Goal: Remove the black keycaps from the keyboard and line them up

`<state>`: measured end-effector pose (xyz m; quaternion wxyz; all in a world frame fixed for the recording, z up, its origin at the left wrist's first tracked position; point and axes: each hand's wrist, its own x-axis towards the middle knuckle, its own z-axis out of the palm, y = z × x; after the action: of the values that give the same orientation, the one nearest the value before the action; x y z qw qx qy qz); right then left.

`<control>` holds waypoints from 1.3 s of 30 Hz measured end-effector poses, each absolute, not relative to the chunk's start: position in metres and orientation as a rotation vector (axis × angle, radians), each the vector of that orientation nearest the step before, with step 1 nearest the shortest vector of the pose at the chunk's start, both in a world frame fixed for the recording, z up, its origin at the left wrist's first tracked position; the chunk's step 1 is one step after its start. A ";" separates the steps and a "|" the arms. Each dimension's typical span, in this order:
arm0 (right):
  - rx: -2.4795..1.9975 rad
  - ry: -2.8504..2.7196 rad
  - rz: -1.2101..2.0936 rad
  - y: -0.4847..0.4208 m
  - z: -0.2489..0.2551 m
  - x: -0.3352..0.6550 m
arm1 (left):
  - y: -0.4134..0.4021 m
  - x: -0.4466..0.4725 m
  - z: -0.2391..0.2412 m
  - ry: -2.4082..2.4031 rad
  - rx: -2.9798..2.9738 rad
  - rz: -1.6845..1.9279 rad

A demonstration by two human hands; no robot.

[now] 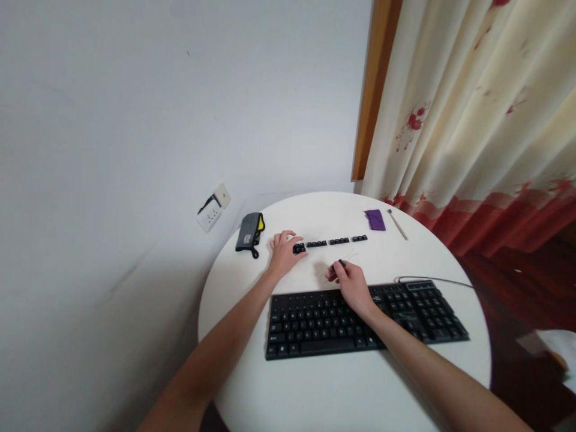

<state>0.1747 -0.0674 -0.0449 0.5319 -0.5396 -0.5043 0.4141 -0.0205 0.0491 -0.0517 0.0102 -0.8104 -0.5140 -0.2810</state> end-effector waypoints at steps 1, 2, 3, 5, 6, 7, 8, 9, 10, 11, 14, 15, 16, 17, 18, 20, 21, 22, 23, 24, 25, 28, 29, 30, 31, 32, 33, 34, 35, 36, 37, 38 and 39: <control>-1.288 -1.203 0.987 -0.067 -0.045 0.175 | 0.049 -0.021 -0.052 -1.604 -2.526 -0.874; -1.291 -1.201 0.984 -0.067 -0.045 0.175 | 0.049 -0.021 -0.052 -1.602 -2.523 -0.874; -1.293 -1.201 0.984 -0.067 -0.045 0.175 | 0.049 -0.022 -0.052 -1.599 -2.521 -0.874; -1.296 -1.200 0.982 -0.067 -0.045 0.174 | 0.048 -0.023 -0.052 -1.592 -2.520 -0.877; -1.297 -1.198 0.981 -0.068 -0.045 0.174 | 0.048 -0.023 -0.052 -1.593 -2.519 -0.879; -1.298 -1.198 0.982 -0.068 -0.045 0.174 | 0.048 -0.024 -0.052 -1.596 -2.518 -0.880; -1.298 -1.198 0.984 -0.068 -0.044 0.174 | 0.048 -0.024 -0.051 -1.600 -2.518 -0.881; -1.298 -1.198 0.984 -0.068 -0.044 0.174 | 0.048 -0.024 -0.051 -1.604 -2.518 -0.882; -1.298 -1.199 0.985 -0.068 -0.045 0.174 | 0.048 -0.024 -0.051 -1.610 -2.518 -0.884; -1.299 -1.200 0.985 -0.068 -0.045 0.174 | 0.048 -0.024 -0.050 -1.617 -2.520 -0.884; -1.300 -1.208 0.981 -0.068 -0.046 0.174 | 0.048 -0.023 -0.050 -1.640 -2.518 -0.881; -1.301 -1.211 0.980 -0.068 -0.046 0.174 | 0.048 -0.023 -0.050 -1.647 -2.515 -0.879; -1.302 -1.211 0.979 -0.067 -0.046 0.174 | 0.048 -0.023 -0.050 -1.652 -2.512 -0.877; -1.302 -1.212 0.980 -0.067 -0.046 0.174 | 0.048 -0.023 -0.050 -1.656 -2.508 -0.874; -1.302 -1.212 0.981 -0.067 -0.046 0.174 | 0.047 -0.023 -0.050 -1.659 -2.505 -0.871; -1.303 -1.211 0.986 -0.067 -0.047 0.174 | 0.047 -0.023 -0.051 -1.660 -2.498 -0.868; -1.304 -1.210 0.986 -0.067 -0.047 0.174 | 0.047 -0.023 -0.051 -1.655 -2.496 -0.870; -1.305 -1.211 0.985 -0.067 -0.047 0.174 | 0.047 -0.023 -0.051 -1.649 -2.495 -0.873; -1.306 -1.215 0.983 -0.067 -0.047 0.174 | 0.047 -0.023 -0.051 -1.642 -2.495 -0.878; -1.306 -1.219 0.980 -0.067 -0.047 0.174 | 0.047 -0.023 -0.051 -1.638 -2.496 -0.883; -1.305 -1.225 0.979 -0.067 -0.047 0.174 | 0.046 -0.023 -0.051 -1.639 -2.496 -0.888; -1.296 -1.241 0.978 -0.067 -0.048 0.174 | 0.046 -0.023 -0.051 -1.654 -2.492 -0.892; -1.294 -1.244 0.978 -0.067 -0.048 0.174 | 0.046 -0.023 -0.051 -1.658 -2.491 -0.889; -1.292 -1.248 0.976 -0.067 -0.048 0.174 | 0.046 -0.022 -0.051 -1.662 -2.489 -0.885; -1.289 -1.252 0.974 -0.067 -0.049 0.174 | 0.046 -0.022 -0.051 -1.667 -2.487 -0.882; -1.287 -1.257 0.972 -0.067 -0.049 0.174 | 0.046 -0.022 -0.051 -1.672 -2.485 -0.882; -1.285 -1.261 0.971 -0.067 -0.049 0.174 | 0.046 -0.022 -0.050 -1.680 -2.483 -0.884; -1.284 -1.264 0.970 -0.067 -0.049 0.174 | 0.046 -0.022 -0.050 -1.687 -2.482 -0.889; -1.283 -1.266 0.970 -0.067 -0.048 0.174 | 0.045 -0.022 -0.049 -1.691 -2.480 -0.900; -1.283 -1.271 0.968 -0.067 -0.047 0.174 | 0.044 -0.022 -0.048 -1.688 -2.483 -0.919; -1.281 -1.278 0.965 -0.067 -0.046 0.174 | 0.043 -0.022 -0.046 -1.671 -2.497 -0.947; -1.276 -1.291 0.962 -0.068 -0.045 0.174 | 0.042 -0.023 -0.045 -1.634 -2.535 -0.983; -1.266 -1.316 0.962 -0.069 -0.043 0.174 | 0.040 -0.023 -0.043 -1.576 -2.606 -1.022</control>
<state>0.1738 -0.0693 -0.0426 0.5131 -0.5265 -0.5471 0.4002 -0.0230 0.0402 -0.0429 -0.0355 -0.8107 -0.4904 -0.3178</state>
